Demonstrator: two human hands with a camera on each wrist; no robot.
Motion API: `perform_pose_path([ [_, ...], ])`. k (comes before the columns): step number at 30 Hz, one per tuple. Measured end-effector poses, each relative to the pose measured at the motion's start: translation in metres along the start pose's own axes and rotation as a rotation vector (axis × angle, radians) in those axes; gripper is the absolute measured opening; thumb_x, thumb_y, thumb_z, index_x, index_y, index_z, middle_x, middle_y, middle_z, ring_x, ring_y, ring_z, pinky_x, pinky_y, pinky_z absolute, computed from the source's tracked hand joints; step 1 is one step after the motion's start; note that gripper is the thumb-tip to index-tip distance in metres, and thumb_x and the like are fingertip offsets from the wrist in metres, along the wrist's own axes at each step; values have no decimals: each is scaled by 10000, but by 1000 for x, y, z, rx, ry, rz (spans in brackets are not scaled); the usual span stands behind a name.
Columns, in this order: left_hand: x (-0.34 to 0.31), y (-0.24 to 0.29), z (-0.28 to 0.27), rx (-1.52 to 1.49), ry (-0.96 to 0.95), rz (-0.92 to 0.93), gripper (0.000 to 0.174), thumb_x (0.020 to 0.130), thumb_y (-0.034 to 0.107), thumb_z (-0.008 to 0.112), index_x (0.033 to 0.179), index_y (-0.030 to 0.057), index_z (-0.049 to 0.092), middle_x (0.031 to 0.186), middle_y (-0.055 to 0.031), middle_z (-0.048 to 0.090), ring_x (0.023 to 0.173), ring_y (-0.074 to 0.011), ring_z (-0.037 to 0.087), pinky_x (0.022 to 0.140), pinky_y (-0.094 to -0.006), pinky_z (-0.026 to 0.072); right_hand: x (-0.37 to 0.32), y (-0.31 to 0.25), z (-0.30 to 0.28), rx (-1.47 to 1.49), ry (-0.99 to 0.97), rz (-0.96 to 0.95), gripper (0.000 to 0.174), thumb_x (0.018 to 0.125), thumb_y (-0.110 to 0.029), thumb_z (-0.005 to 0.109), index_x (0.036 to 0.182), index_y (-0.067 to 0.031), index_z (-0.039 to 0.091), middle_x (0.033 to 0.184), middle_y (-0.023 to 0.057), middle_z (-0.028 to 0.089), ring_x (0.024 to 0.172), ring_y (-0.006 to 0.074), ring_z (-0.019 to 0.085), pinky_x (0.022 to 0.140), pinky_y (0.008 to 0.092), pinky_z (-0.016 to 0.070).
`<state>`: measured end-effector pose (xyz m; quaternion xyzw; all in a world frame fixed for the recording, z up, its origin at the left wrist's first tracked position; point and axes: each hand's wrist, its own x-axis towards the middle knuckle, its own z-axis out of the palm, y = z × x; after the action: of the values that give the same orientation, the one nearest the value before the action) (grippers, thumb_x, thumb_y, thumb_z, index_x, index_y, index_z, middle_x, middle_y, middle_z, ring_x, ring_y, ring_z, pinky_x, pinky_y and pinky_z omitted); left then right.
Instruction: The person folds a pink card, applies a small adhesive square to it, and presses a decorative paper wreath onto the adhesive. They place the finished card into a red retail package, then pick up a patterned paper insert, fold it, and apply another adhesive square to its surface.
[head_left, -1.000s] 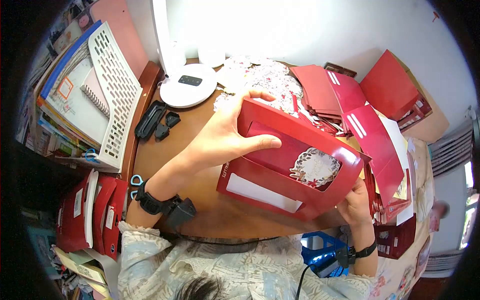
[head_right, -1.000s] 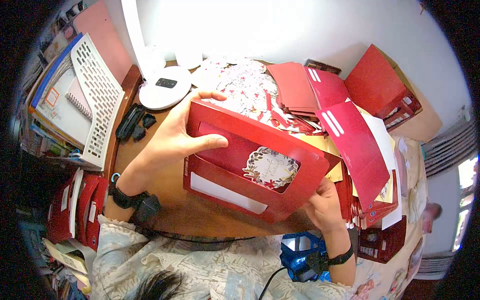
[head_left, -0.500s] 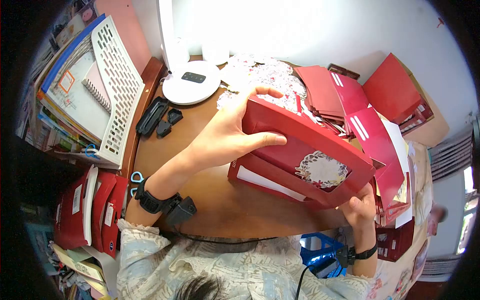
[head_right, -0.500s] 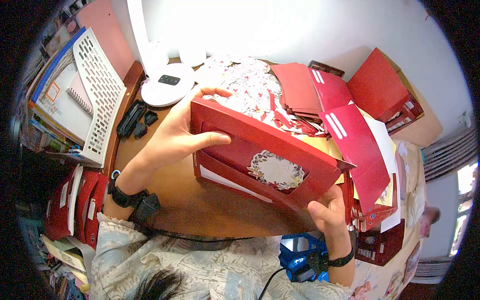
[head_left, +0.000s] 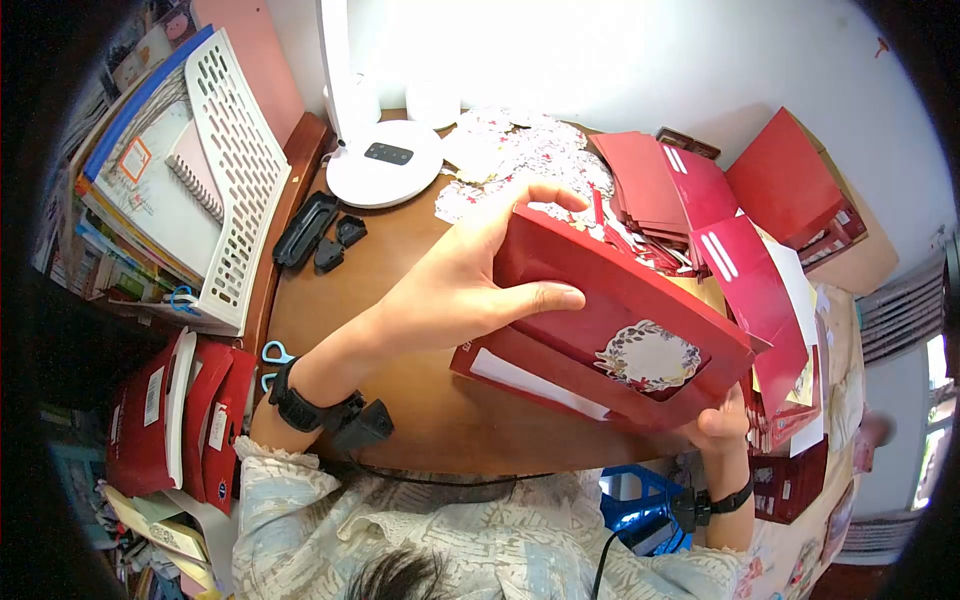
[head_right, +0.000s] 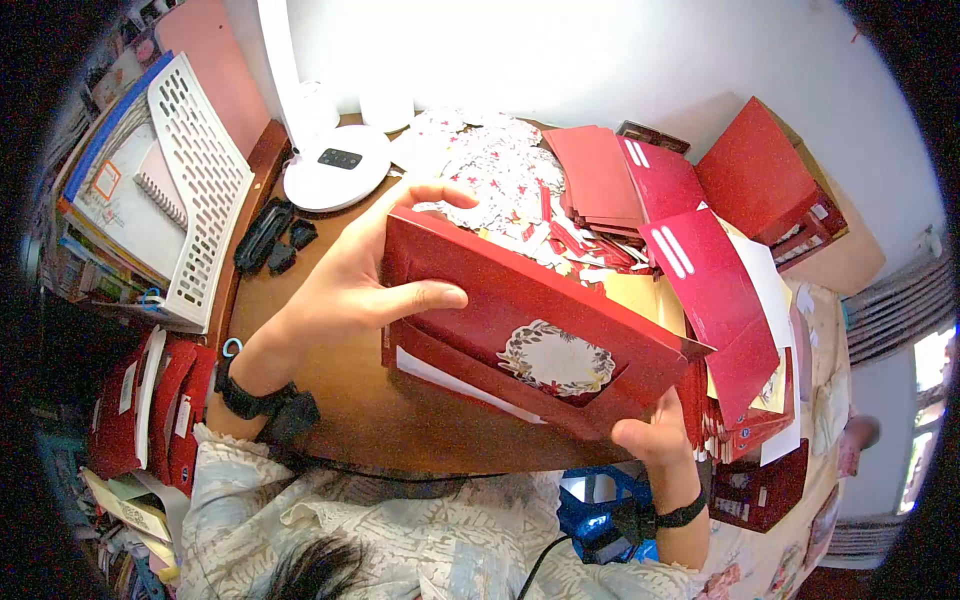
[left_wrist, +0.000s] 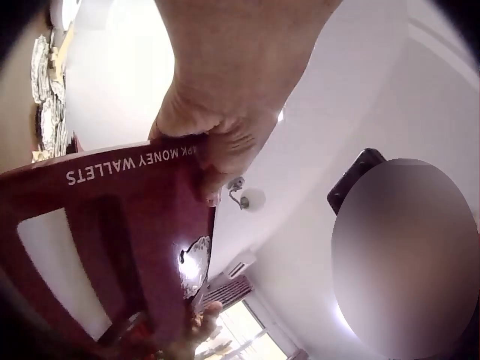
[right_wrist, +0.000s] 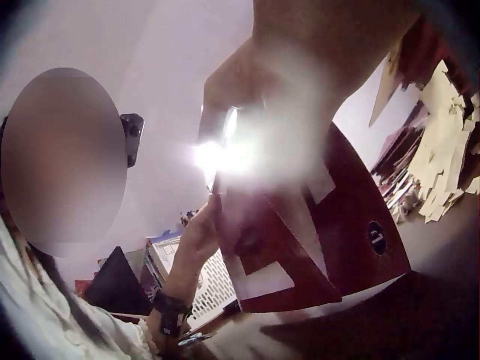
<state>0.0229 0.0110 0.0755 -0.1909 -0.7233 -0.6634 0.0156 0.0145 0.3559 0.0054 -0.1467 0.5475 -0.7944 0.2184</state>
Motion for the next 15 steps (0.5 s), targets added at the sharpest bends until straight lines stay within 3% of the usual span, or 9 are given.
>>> perform_pose_path([
  [2, -1, -1, 2, 1, 0, 13, 634, 853, 56, 784, 1379, 46, 429, 1104, -38, 627, 1058, -96, 586, 943, -270, 481, -3, 5, -7, 19, -22, 4, 1050, 642, -224, 910, 1501, -21, 342, 1484, 137, 455, 1351, 305, 466, 1128, 462, 377],
  [4, -1, -1, 5, -56, -33, -1, 645, 853, 48, 782, 1386, 43, 419, 1101, -37, 626, 1059, -98, 586, 953, -276, 483, -5, 10, -12, 83, -137, -52, 1011, 637, -241, 858, 1488, 2, 371, 1476, 195, 469, 1339, 366, 478, 1121, 525, 373],
  [15, -4, 0, 7, -16, -62, 2, 603, 860, 114, 788, 1351, 54, 442, 1112, -59, 623, 1060, -122, 593, 951, -290, 487, -6, 7, -10, 110, -207, -59, 1010, 635, -246, 861, 1482, 16, 376, 1471, 203, 474, 1339, 372, 478, 1123, 517, 371],
])
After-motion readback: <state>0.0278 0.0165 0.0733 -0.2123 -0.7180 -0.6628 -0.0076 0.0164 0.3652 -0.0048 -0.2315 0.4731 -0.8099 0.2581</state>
